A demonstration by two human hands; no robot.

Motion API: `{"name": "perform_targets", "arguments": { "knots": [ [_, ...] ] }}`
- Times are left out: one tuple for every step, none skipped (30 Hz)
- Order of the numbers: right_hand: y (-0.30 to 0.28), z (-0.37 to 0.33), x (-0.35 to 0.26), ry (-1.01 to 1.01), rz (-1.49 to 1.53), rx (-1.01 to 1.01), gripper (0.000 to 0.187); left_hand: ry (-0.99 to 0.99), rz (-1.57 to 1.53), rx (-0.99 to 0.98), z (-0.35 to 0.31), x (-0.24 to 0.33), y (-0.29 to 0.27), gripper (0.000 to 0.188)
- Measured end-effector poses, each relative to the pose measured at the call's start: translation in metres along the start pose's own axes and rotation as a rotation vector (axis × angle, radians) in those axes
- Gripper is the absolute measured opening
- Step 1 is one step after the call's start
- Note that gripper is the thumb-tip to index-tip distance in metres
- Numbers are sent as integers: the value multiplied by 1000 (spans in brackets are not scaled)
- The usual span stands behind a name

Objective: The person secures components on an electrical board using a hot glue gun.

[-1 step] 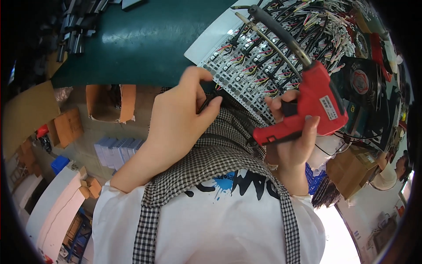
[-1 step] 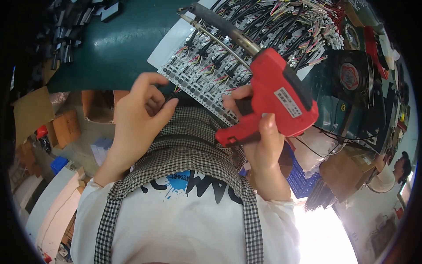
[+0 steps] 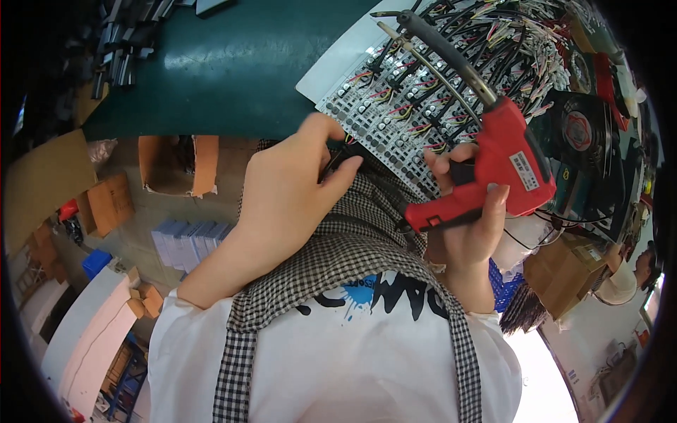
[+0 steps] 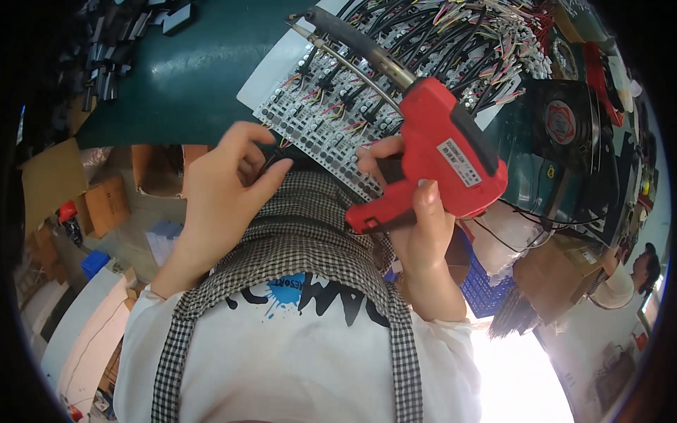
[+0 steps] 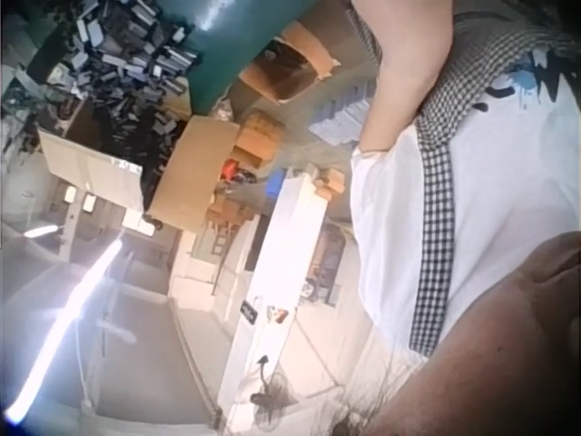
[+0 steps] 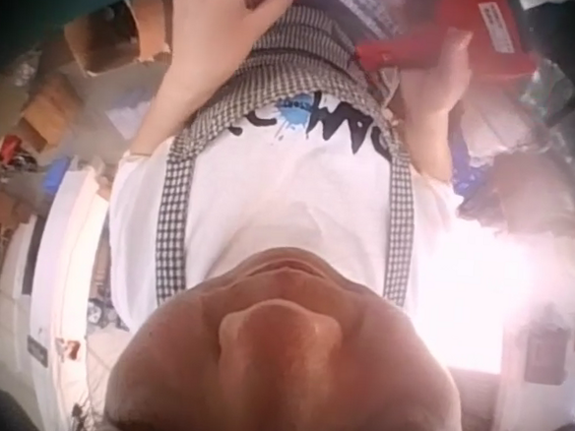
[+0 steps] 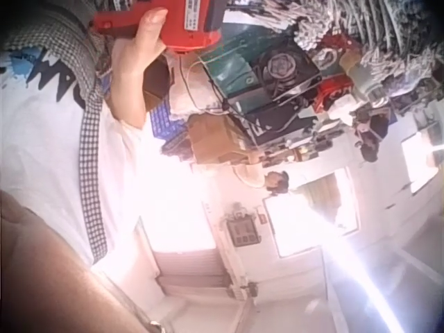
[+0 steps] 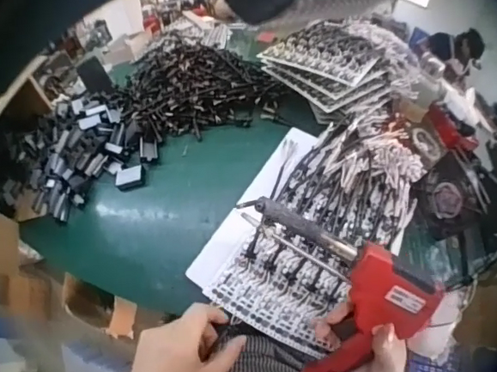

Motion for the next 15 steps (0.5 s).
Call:
{"name": "perform_targets", "arguments": {
  "knots": [
    [1, 0, -1, -1, 2, -1, 64, 1, 2, 2, 0, -3, 3, 21],
    [1, 0, -3, -9, -6, 7, 64, 70, 85, 78, 1, -1, 3, 20],
    [1, 0, -4, -16, -15, 16, 64, 139, 168, 154, -1, 3, 2, 19],
    [1, 0, -4, -18, -15, 18, 64, 141, 169, 153, -2, 3, 5, 19],
    [1, 0, -3, -22, -17, 25, 64, 157, 178, 198, -3, 5, 4, 18],
    [0, 0, -4, -27, -19, 31, 64, 173, 186, 243, -5, 7, 3, 18],
    [0, 1, -4, -27, -19, 32, 64, 174, 186, 243, -5, 5, 6, 18],
    [4, 1, -5, -31, -53, -33, 62, 166, 157, 241, -4, 2, 8, 17],
    [9, 1, -6, -34, -87, -99, 60, 157, 129, 238, -4, 0, 9, 17],
    [8, 1, -5, -35, -87, -98, 60, 158, 129, 237, -3, 1, 9, 17],
    [7, 0, -5, -37, -87, -95, 61, 82, -21, 185, 1, -8, 11, 15],
    [6, 0, -5, -38, -88, -92, 62, 6, -171, 132, 4, -16, 14, 13],
    [5, -1, -7, -36, -88, -94, 62, 3, -172, 132, 4, -17, 14, 13],
    [3, -5, -7, 12, -91, -97, 62, -23, -206, 125, 4, -20, 14, 12],
    [0, -9, -7, 60, -95, -100, 63, -50, -240, 117, 4, -23, 15, 11]
  ]
}}
Point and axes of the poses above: each hand's wrist, its own z-axis towards the middle knuckle, its own y-axis out of the palm, x = y × z, the point moved 10 cm from there along z, towards the middle knuckle, and after that the axes turned 10 degrees about -y, right-handed, at the moved point
